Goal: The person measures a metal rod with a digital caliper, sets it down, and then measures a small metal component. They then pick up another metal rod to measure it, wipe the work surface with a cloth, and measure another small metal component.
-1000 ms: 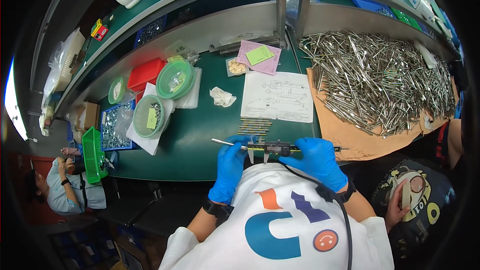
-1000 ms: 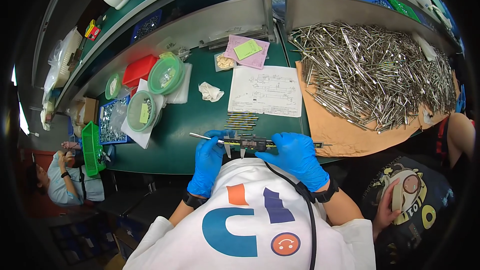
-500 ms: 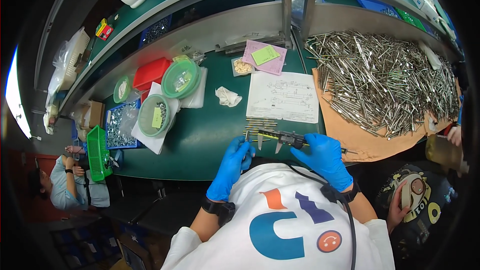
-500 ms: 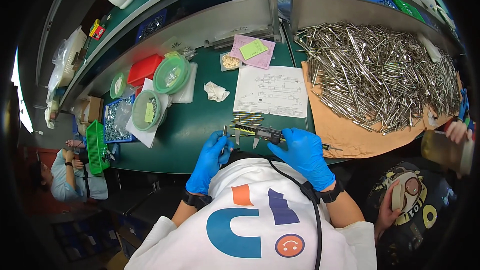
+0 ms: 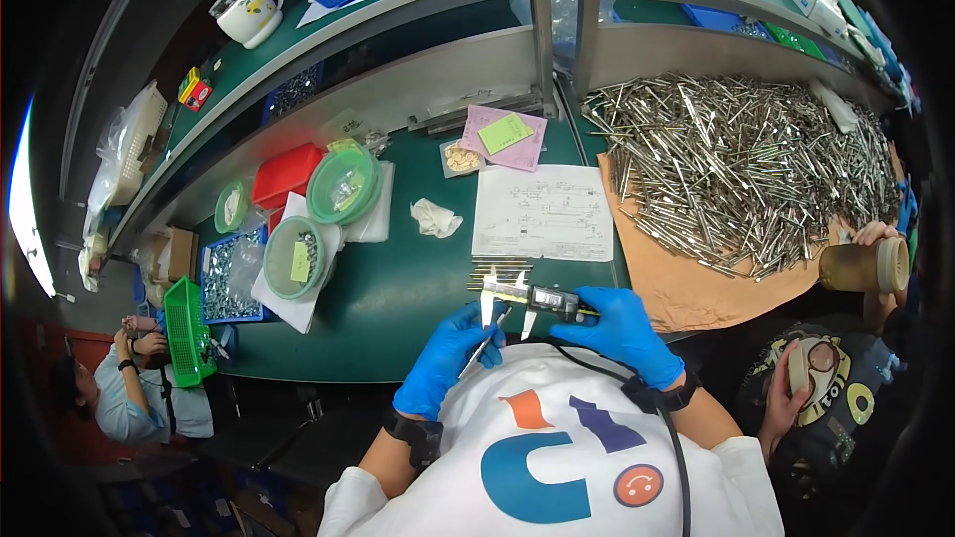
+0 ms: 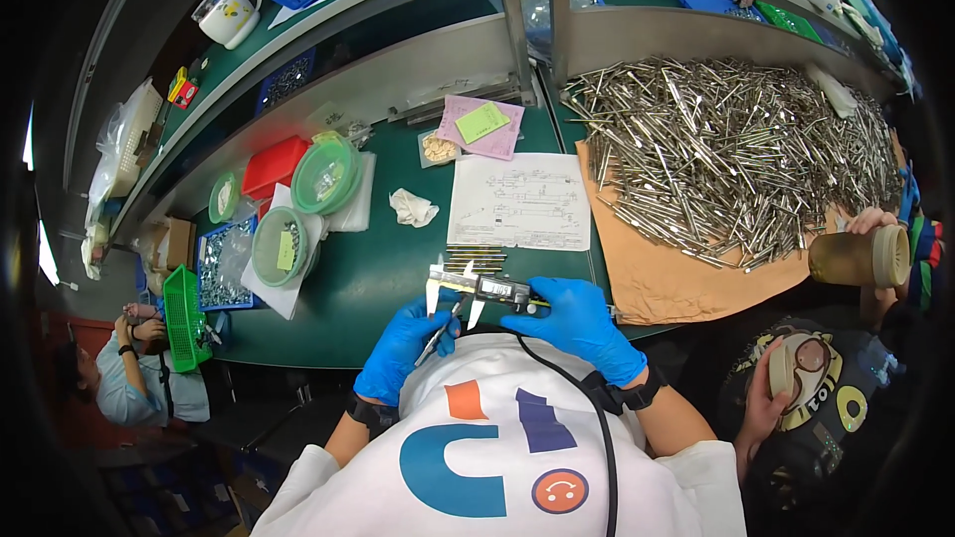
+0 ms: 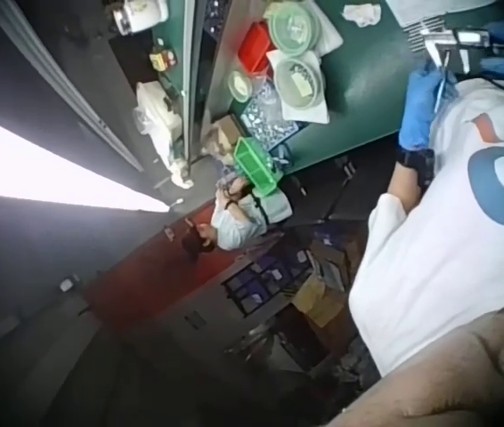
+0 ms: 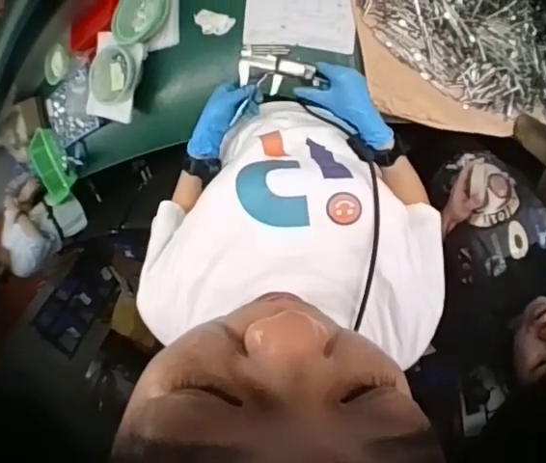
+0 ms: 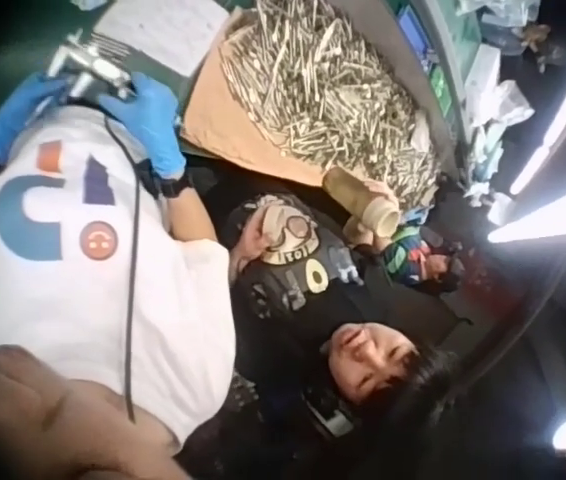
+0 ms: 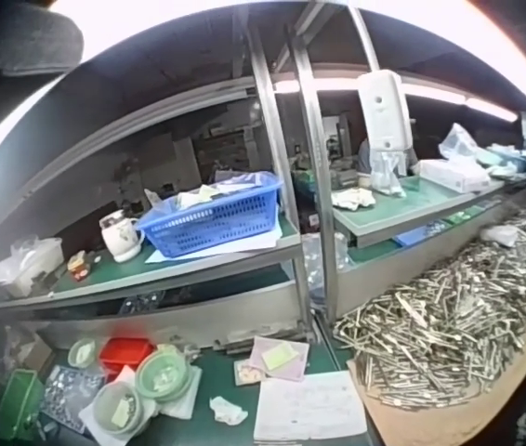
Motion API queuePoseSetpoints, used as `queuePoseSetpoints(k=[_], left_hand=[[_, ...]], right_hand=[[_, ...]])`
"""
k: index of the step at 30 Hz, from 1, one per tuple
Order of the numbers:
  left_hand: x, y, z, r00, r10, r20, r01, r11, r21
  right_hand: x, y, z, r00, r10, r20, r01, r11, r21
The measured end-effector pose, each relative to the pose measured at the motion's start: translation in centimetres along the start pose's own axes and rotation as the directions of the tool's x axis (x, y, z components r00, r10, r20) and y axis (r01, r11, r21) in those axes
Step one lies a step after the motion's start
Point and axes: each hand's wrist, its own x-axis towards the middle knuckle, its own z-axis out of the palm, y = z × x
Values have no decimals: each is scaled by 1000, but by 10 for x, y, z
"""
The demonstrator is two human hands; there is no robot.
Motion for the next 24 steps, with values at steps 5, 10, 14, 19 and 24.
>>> queuePoseSetpoints(k=[5,10,14,19,24], left_hand=[[2,12,28,962,9,272,-28,998,64],[1,10,38,948,143,283,-161,986,43],[1,-5,37,844,476,248,-515,848,126],[-7,9,41,946,155,286,-161,987,-3],[10,11,40,976,-85,199,81,996,31]], right_hand=[[4,7,6,993,-7,114,-23,967,255],[-3,20,9,989,-43,142,-12,931,365],[-5,20,8,990,-16,143,-45,910,412],[-5,4,-2,983,47,180,-130,865,484],[-6,8,0,956,130,263,-268,749,606]])
